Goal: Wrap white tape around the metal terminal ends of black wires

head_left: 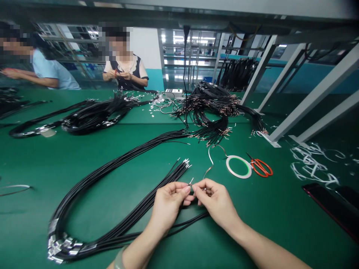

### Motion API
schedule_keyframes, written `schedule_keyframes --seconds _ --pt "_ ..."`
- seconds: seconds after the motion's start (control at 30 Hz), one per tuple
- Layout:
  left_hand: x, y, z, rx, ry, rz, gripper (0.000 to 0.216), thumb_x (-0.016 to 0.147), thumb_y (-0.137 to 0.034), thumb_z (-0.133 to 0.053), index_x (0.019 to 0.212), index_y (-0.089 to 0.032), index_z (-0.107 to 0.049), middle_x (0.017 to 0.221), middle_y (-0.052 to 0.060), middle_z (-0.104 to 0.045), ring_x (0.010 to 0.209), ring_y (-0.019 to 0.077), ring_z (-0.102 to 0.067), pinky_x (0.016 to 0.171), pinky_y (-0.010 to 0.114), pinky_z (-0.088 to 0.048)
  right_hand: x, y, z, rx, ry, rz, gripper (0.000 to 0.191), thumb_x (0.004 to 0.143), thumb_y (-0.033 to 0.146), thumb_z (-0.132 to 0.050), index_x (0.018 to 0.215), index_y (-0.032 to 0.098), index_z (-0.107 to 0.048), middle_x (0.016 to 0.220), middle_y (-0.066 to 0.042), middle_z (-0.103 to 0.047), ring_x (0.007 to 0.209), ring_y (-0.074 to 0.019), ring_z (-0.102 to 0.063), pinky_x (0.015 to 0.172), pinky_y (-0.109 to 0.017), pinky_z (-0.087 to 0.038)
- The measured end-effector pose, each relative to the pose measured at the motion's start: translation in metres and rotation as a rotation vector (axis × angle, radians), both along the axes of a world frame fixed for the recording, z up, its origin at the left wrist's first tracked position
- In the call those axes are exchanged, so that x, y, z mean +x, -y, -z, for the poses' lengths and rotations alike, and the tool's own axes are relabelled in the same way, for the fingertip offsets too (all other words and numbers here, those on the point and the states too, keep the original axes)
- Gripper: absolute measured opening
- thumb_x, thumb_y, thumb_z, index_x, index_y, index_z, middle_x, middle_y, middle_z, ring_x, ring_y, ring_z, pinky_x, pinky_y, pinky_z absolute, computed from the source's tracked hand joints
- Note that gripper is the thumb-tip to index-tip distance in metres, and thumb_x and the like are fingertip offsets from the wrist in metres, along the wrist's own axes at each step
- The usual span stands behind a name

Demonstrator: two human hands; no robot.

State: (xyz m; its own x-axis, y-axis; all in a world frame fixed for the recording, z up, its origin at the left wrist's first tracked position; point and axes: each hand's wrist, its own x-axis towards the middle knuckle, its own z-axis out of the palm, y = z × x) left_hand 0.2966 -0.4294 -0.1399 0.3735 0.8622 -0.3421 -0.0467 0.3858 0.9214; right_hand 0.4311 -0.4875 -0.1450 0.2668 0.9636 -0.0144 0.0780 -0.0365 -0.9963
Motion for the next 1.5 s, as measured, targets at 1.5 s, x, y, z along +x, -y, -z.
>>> schedule_keyframes --seconds 1.5 --pt "-0.004 -0.006 0.007 -0.111 -0.019 0.126 0.03 0.063 -0.027 -0.08 0.079 -0.008 -0.064 0.066 0.006 -0.069 0.058 0.0125 -0.066 0.053 0.019 -0.052 0.007 -0.008 0.014 -0.01 -0.118 -0.056 0.02 0.082 0.033 -0.063 0.077 0.014 -0.065 0.062 0.001 -0.06 0.048 -0.008 -0.05 0.047 -0.02 -0.038"
